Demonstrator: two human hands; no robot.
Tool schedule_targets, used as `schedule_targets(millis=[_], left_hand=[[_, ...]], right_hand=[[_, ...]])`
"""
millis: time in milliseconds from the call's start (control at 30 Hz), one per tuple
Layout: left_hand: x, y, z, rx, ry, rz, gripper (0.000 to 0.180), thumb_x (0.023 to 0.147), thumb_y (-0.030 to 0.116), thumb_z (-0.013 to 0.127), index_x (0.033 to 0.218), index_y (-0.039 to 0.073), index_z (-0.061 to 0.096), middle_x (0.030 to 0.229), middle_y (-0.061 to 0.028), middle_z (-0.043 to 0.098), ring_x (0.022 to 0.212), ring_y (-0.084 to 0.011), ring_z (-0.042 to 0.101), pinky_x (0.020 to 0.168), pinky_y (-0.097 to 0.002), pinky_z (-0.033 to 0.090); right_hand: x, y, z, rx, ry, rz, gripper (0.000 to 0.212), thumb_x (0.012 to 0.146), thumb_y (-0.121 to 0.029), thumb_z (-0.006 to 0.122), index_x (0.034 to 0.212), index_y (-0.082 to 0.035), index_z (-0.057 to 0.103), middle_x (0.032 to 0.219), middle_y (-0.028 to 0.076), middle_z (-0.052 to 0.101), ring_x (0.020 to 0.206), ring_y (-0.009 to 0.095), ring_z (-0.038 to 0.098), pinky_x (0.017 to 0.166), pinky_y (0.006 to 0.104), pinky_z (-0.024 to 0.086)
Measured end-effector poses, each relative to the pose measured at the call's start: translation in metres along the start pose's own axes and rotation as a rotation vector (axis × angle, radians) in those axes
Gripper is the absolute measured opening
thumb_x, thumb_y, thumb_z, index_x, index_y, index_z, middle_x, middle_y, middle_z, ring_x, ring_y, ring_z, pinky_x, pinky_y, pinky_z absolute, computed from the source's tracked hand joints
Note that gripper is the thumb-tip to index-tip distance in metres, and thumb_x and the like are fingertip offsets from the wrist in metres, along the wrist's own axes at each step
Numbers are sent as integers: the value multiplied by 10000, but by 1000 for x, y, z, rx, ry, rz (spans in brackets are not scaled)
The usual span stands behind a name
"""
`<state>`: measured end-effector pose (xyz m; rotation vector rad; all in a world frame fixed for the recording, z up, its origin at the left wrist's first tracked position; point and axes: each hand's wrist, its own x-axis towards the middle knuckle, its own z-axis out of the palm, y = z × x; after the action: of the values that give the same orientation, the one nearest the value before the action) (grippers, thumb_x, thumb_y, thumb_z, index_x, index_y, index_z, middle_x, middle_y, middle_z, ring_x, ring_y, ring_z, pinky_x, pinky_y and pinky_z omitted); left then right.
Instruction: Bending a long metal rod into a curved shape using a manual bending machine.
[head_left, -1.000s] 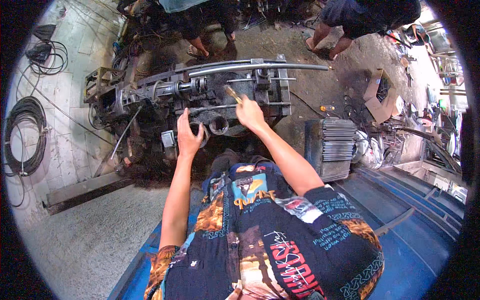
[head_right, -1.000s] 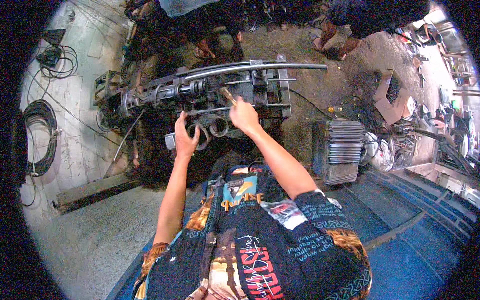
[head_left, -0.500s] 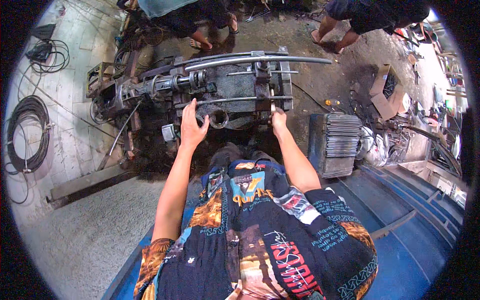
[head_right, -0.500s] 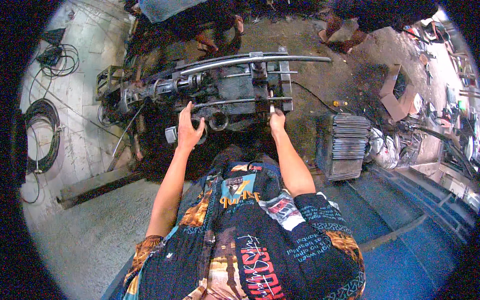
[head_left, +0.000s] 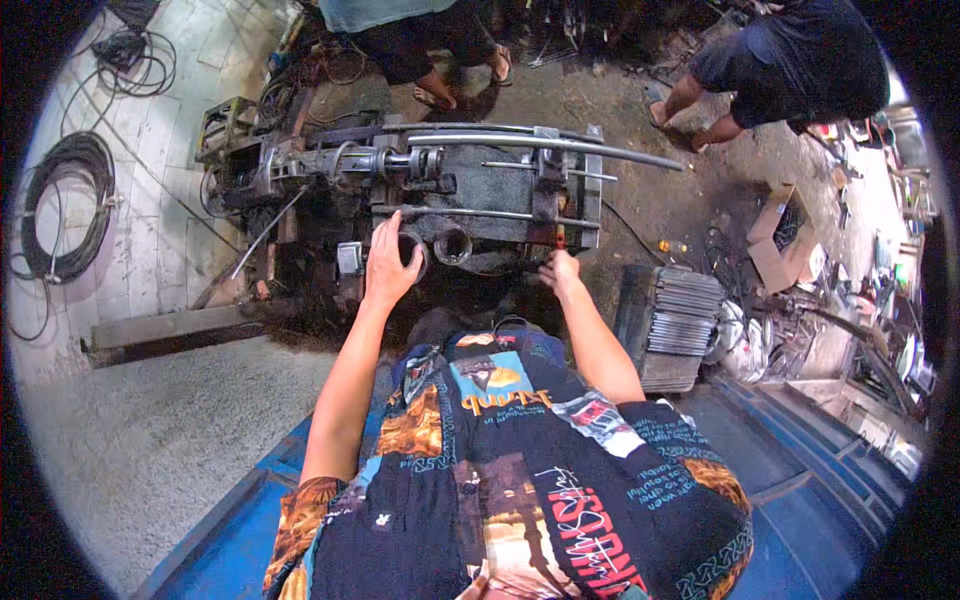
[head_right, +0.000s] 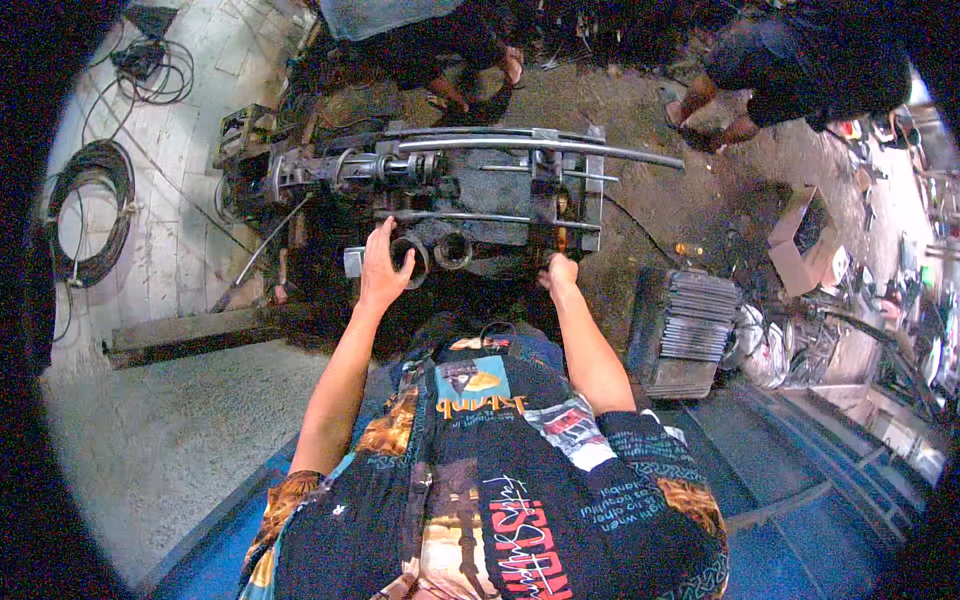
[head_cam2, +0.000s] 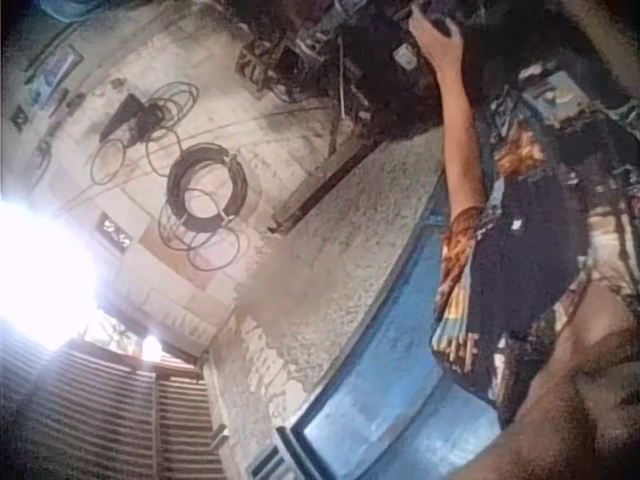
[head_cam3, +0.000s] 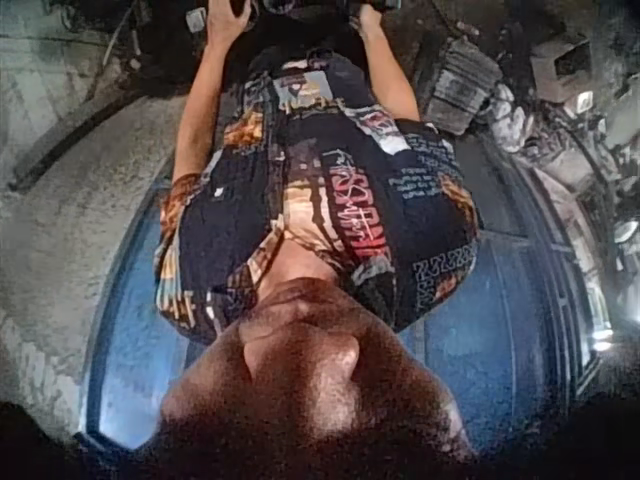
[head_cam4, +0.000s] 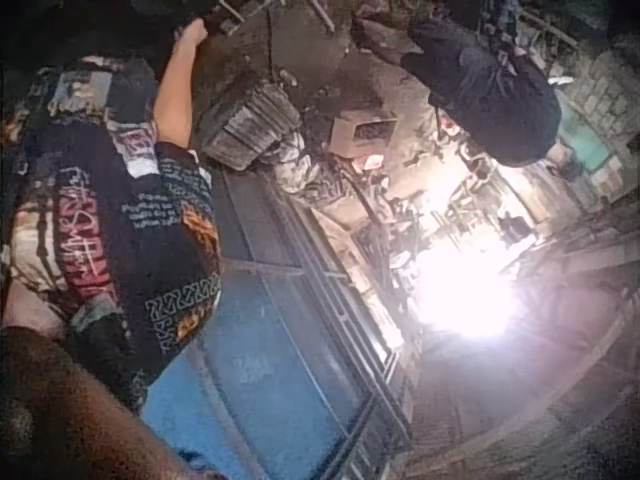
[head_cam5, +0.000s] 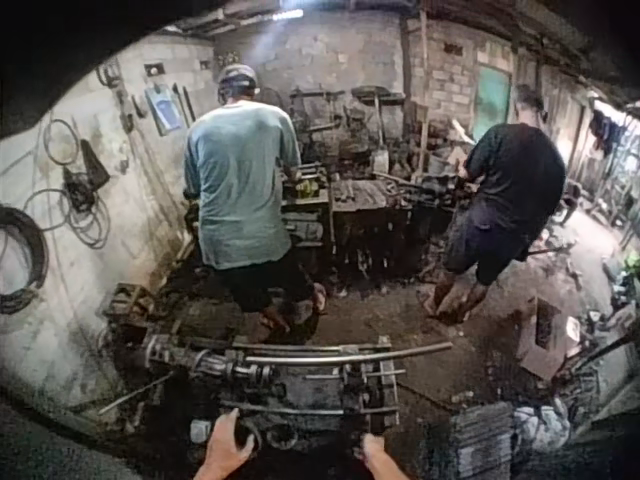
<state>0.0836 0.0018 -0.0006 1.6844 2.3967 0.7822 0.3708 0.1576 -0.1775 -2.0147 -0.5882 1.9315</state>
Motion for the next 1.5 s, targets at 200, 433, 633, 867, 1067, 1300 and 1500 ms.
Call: schedule_targets(millis=[200,433,633,867,1067,1300,1500], left_hand=[[35,9,-30,-43,21,35,673,800,164,707,1372,-27,408,1229,-228,544,1173,-385,496,1020,-439,419],[92,13,-110,-26,99,159,662,809,198,698,1367,-26,420,1191,-212,567,1149,-367,514,1002,-428,424],[114,-69,-192,-15,197,189,625,832,215,720,1360,6,458,1180,-206,595,1099,-341,566,983,-402,444],[101,-206,-257,-38,143,110,591,860,267,682,1337,-11,470,1225,-214,576,1166,-365,526,1010,-414,425],[84,-267,-275,-57,49,108,558,856,265,678,1299,-23,498,1217,-211,584,1140,-372,535,1004,-433,420],[47,-302,-260,-75,-36,25,538,847,235,690,1283,-24,510,1210,-209,587,1141,-375,534,996,-430,425],[22,-307,-268,-54,-90,-145,526,851,248,678,1285,-4,523,1219,-197,587,1166,-362,526,1009,-425,419]], right_hand=[[-71,-29,74,-367,-486,-112,349,928,-252,530,1159,3,593,1041,135,683,841,229,688,690,340,543],[-122,-73,194,-258,-668,-248,216,948,-169,514,1057,-9,609,900,97,679,763,189,678,608,276,510],[-191,-65,288,-241,-663,-373,235,936,-184,523,1070,-15,615,890,68,674,709,156,637,572,279,476],[-230,-21,377,-421,-439,-504,263,944,-194,541,1092,5,627,915,101,681,701,169,663,623,296,514],[-223,-3,435,-645,-107,-755,382,919,-318,593,1094,18,645,877,107,684,689,175,666,637,315,527],[-273,-13,493,-697,-269,-485,307,815,-231,685,911,59,654,730,118,672,596,195,669,511,352,520],[-201,8,517,-721,-15,-704,211,759,-138,571,729,43,674,670,185,653,602,260,661,559,395,485]])
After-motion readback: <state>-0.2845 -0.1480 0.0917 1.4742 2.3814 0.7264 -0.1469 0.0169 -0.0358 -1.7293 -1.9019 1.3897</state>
